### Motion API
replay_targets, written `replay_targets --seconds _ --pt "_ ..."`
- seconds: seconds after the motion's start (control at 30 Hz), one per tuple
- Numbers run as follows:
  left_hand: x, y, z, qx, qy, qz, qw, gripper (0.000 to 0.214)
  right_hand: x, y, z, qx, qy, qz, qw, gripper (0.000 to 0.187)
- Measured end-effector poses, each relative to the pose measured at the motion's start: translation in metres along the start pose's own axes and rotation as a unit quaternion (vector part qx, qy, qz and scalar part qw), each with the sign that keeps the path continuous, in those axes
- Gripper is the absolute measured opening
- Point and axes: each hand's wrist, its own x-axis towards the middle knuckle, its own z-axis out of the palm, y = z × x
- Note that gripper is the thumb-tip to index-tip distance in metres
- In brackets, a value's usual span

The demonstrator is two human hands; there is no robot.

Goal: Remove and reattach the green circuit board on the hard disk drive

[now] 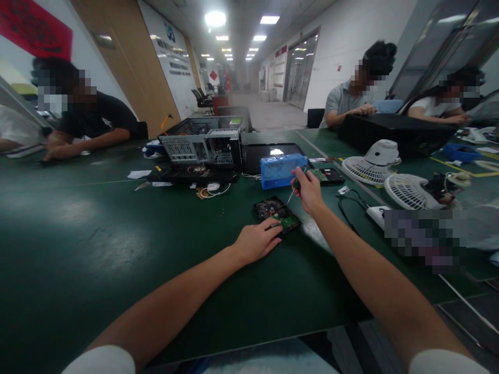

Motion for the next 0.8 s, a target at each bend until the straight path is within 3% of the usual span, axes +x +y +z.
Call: replay_targets --seconds 0.1,0.3,0.47,0.6,0.73,0.8 --pt "-0.001 0.001 0.001 0.003 0.006 0.005 1.000 0.041 -0.015 0.004 -0.003 -0.011 -0.017 0.012 1.000 0.048" --pt "-0.001 -0.003 0.000 0.010 0.021 0.012 1.000 0.038 -0.027 0.015 -0.005 0.016 0.015 0.001 1.000 0.047" --pt "0.002 -0.011 0.002 0.022 0.048 0.019 0.998 0.033 -0.029 0.015 -0.008 0.003 -0.025 -0.020 0.999 0.043" --pt "0.001 -0.014 0.005 0.019 0.066 0.009 0.998 0.033 -0.040 0.012 -0.011 -0.089 -0.061 -0.105 0.989 0.054" --pt "0.000 -0.014 0.007 0.005 0.066 0.005 0.998 0.033 -0.051 0.011 -0.011 -0.214 -0.074 -0.211 0.951 0.073" --pt "0.000 -0.013 0.006 -0.003 0.067 0.005 0.998 0.034 -0.054 0.012 -0.009 -0.266 -0.083 -0.242 0.929 0.073"
